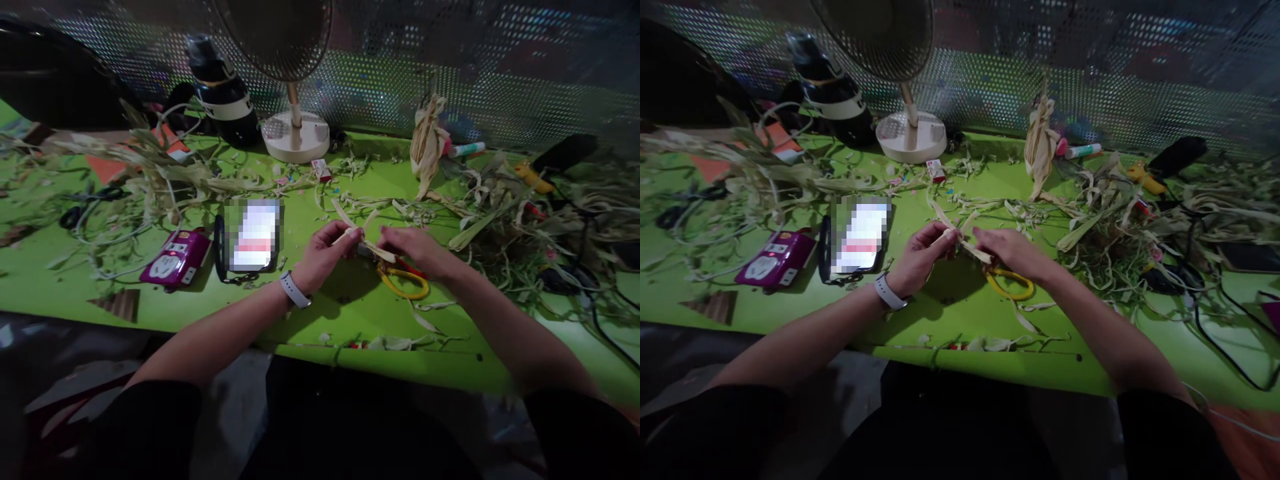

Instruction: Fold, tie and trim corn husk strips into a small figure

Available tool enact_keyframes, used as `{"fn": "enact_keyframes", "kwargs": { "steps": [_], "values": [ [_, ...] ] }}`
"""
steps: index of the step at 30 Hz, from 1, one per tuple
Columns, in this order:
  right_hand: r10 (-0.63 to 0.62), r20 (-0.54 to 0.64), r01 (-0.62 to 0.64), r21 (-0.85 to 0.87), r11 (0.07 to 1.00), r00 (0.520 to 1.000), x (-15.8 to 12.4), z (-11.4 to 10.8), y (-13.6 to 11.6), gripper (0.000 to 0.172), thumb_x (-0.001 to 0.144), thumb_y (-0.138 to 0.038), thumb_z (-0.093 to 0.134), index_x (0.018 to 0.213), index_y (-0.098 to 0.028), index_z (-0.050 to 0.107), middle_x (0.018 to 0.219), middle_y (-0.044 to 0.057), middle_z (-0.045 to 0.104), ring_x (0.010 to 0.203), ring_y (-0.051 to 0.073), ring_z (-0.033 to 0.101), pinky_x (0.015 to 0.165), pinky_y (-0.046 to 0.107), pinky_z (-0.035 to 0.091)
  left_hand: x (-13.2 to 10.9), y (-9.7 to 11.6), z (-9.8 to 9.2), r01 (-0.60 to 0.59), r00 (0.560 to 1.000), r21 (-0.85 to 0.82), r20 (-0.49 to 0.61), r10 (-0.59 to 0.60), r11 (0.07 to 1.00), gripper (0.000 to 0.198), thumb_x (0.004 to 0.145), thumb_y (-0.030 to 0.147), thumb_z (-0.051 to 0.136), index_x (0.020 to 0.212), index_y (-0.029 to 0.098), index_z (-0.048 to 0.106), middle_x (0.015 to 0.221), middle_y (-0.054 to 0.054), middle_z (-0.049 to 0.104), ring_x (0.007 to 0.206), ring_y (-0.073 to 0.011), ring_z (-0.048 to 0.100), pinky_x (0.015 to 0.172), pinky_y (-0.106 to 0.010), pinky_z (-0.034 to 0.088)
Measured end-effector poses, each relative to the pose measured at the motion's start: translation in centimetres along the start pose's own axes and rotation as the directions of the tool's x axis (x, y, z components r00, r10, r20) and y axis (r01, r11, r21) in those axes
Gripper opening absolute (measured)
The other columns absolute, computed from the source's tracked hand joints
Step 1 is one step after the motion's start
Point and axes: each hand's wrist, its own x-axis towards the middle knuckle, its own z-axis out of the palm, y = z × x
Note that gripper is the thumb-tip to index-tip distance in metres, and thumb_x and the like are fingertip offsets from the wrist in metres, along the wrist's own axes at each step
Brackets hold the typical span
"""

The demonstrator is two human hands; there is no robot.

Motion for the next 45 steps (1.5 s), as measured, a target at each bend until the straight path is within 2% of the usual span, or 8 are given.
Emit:
{"fn": "enact_keyframes", "kwargs": {
  "steps": [4,9,14,23,29,34,40,45],
  "values": [
    [-0.117,0.051,0.126,-0.207,0.97,0.992,-0.2,0.1,-0.3,0.039,0.087,-0.054,0.051,0.073,-0.018,0.055,0.059,-0.002,0.051,0.052,0.01,0.044,0.051,0.024,0.033,0.4,0.2,-0.8,0.191,0.979,-0.056,0.088,-0.185,0.98,0.033,0.073,0.045,0.074,0.088,0.018,0.063,0.061,0.005,0.06,0.048,-0.0063,0.054,0.049,-0.019,0.044],
    [-0.19,0.112,0.22,-0.425,0.878,0.975,-0.2,-0.5,-0.3,0.036,0.089,-0.046,0.049,0.072,-0.016,0.06,0.06,-0.002,0.05,0.055,0.01,0.041,0.053,0.024,0.028,0.9,1.0,-1.6,0.524,0.764,0.059,0.408,-0.499,0.85,0.059,0.083,0.066,0.049,0.103,0.012,0.063,0.066,-0.007,0.069,0.05,-0.0185,0.065,0.042,-0.026,0.046],
    [-0.141,0.011,0.128,-0.5,0.856,0.99,-0.2,-0.7,-0.3,0.039,0.085,-0.052,0.054,0.073,-0.016,0.065,0.056,-0.002,0.052,0.052,0.01,0.04,0.053,0.025,0.027,0.5,1.1,-0.9,0.489,0.833,0.036,0.277,-0.479,0.872,0.031,0.082,0.043,0.066,0.092,0.016,0.055,0.075,-0.003,0.07,0.058,-0.0151,0.069,0.045,-0.02,0.048],
    [-0.3,0.053,0.281,-0.533,0.798,0.953,0.1,-0.1,0.0,0.028,0.09,-0.04,0.05,0.079,-0.016,0.061,0.062,-0.001,0.056,0.056,0.011,0.045,0.057,0.024,0.029,0.5,1.4,-0.7,0.435,0.848,0.208,0.234,-0.476,0.876,0.024,0.085,0.038,0.062,0.083,0.016,0.053,0.054,0.001,0.062,0.039,-0.0092,0.055,0.039,-0.018,0.038],
    [-0.367,0.004,0.31,-0.547,0.778,0.93,0.4,-0.9,0.5,0.032,0.092,-0.042,0.049,0.078,-0.016,0.062,0.067,0.002,0.062,0.059,0.013,0.05,0.057,0.025,0.031,0.5,2.3,-0.8,0.478,0.842,0.15,0.203,-0.5,0.866,0.013,0.086,0.022,0.053,0.074,0.016,0.052,0.048,0.004,0.056,0.035,-0.0057,0.047,0.038,-0.017,0.034],
    [-0.407,-0.034,0.306,-0.603,0.737,0.913,0.7,-1.3,0.9,0.033,0.094,-0.043,0.046,0.079,-0.018,0.061,0.069,0.003,0.062,0.061,0.014,0.051,0.058,0.026,0.034,0.6,2.3,-0.7,0.484,0.845,0.102,0.205,-0.494,0.869,0.017,0.084,0.027,0.059,0.074,0.016,0.051,0.051,0.004,0.056,0.037,-0.0055,0.048,0.04,-0.017,0.034],
    [-0.631,-0.28,0.175,-0.81,0.56,0.723,-0.5,0.9,0.3,0.037,0.094,-0.05,0.041,0.088,-0.018,0.06,0.092,0.014,0.063,0.089,0.026,0.054,0.077,0.038,0.038,0.5,1.1,-0.3,0.245,0.968,0.002,0.048,-0.244,0.97,0.035,0.079,0.05,0.066,0.089,0.019,0.054,0.07,0.003,0.064,0.062,-0.0099,0.063,0.063,-0.023,0.049],
    [-0.514,-0.067,0.224,-0.847,0.483,0.855,-0.9,4.2,0.3,0.043,0.095,-0.051,0.037,0.082,-0.016,0.06,0.075,0.012,0.063,0.069,0.022,0.053,0.064,0.034,0.034,-0.2,0.0,0.5,0.108,0.993,0.056,-0.049,-0.105,0.993,0.031,0.083,0.05,0.062,0.092,0.02,0.06,0.091,-0.002,0.07,0.096,-0.0158,0.065,0.09,-0.031,0.049]
  ]
}}
